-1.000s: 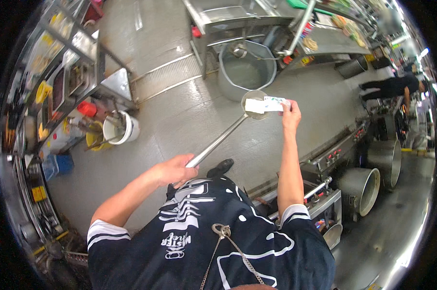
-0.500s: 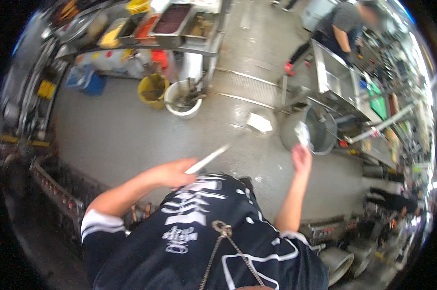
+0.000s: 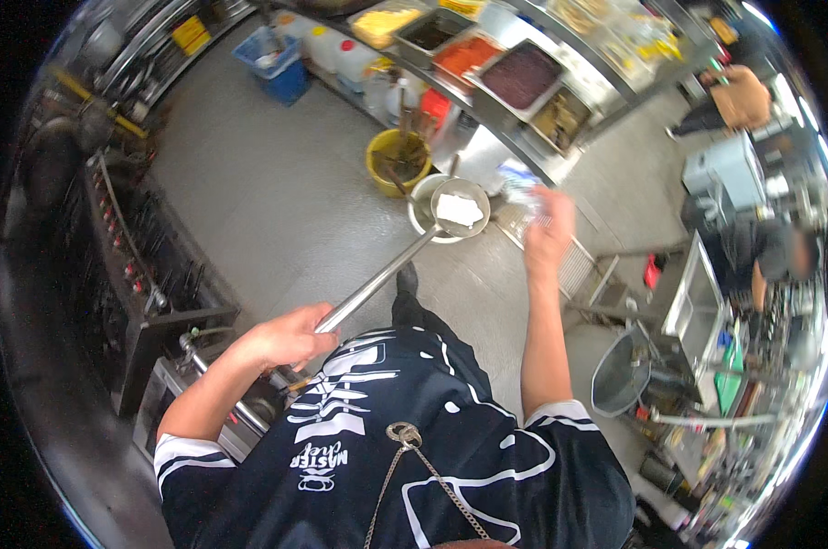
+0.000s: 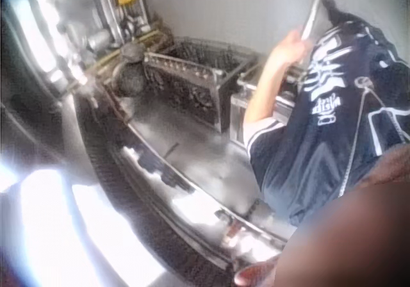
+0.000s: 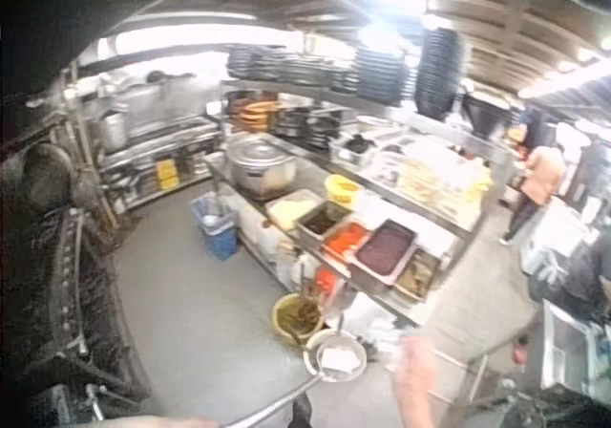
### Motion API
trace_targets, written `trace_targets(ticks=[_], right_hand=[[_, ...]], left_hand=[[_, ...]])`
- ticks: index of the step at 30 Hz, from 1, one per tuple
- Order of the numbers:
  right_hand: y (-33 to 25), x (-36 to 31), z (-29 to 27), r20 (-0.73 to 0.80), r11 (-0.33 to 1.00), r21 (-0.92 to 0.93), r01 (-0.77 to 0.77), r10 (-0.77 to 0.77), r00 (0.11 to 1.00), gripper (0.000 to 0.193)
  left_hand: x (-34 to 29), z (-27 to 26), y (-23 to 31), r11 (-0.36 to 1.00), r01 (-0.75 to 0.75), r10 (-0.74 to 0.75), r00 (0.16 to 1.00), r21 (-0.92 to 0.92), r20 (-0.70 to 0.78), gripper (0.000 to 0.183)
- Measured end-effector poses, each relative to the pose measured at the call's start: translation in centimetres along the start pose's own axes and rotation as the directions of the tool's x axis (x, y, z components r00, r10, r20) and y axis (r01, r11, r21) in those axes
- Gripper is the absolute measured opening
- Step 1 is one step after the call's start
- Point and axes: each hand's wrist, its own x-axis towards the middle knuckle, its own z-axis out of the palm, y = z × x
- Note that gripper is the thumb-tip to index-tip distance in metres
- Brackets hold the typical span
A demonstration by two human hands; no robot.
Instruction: The person cooks food in a commercial kitchen. They stir a pot on the stove with a ladle, transfer contents to a pan, add an egg, and stir again while other staff move around the kitchen.
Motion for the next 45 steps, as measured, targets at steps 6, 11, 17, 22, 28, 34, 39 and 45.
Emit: trace_targets(ticks=[6, 11, 17, 22, 28, 34, 39, 45], right_hand=[[0.3, 7.1, 16.5, 0.179, 0.974, 0.216, -0.064, 0.025, 0.984, 0.03], [-0.2, 12.3, 28.7, 0.522, 0.458, 0.656, -0.6, 0.298, 0.799, 0.022], [6.2, 8.0, 41.4, 0.814, -0.239, 0.524, -0.817, 0.422, 0.399, 0.02], [7.2, -3.4, 48.4, 0.752, -0.456, 0.282, -0.844, 0.651, -0.101, 0.016], [-4.3, 4.4, 66.0, 0.808, -0.359, 0.327, -0.874, 0.586, 0.062, 0.016], [-21.8, 25.9, 85.3, 0.869, -0.169, 0.441, -0.881, 0.327, 0.372, 0.08], [-25.9, 17.4, 87.4, 0.895, -0.012, 0.393, -0.919, 0.233, 0.38, 0.044], [-6.5, -9.9, 69.6, 0.923, 0.943, -0.265, -0.203, 0.309, 0.23, 0.046]], left_hand=[[-1.3, -5.4, 1.0, 0.97, 0.02, -0.046, 0.994, -0.24, -0.101, 0.019], [-1.1, -10.7, 0.3, 0.915, -0.063, -0.035, 0.972, -0.398, -0.233, 0.016], [-3.0, -20.3, -3.8, 0.851, -0.091, -0.074, 0.954, -0.518, -0.289, 0.016], [-5.7, -30.6, -10.4, 0.856, -0.093, -0.132, 0.911, -0.508, -0.39, 0.016], [-10.5, -40.2, -16.2, 0.935, 0.043, -0.238, 0.811, -0.352, -0.534, 0.03], [-13.0, -43.0, -17.8, 0.882, -0.082, -0.257, 0.742, -0.464, -0.619, 0.023], [-13.2, -45.0, -18.1, 0.828, -0.126, -0.251, 0.788, -0.546, -0.562, 0.018], [-11.0, -47.9, -17.9, 0.909, -0.046, -0.188, 0.842, -0.415, -0.505, 0.02]])
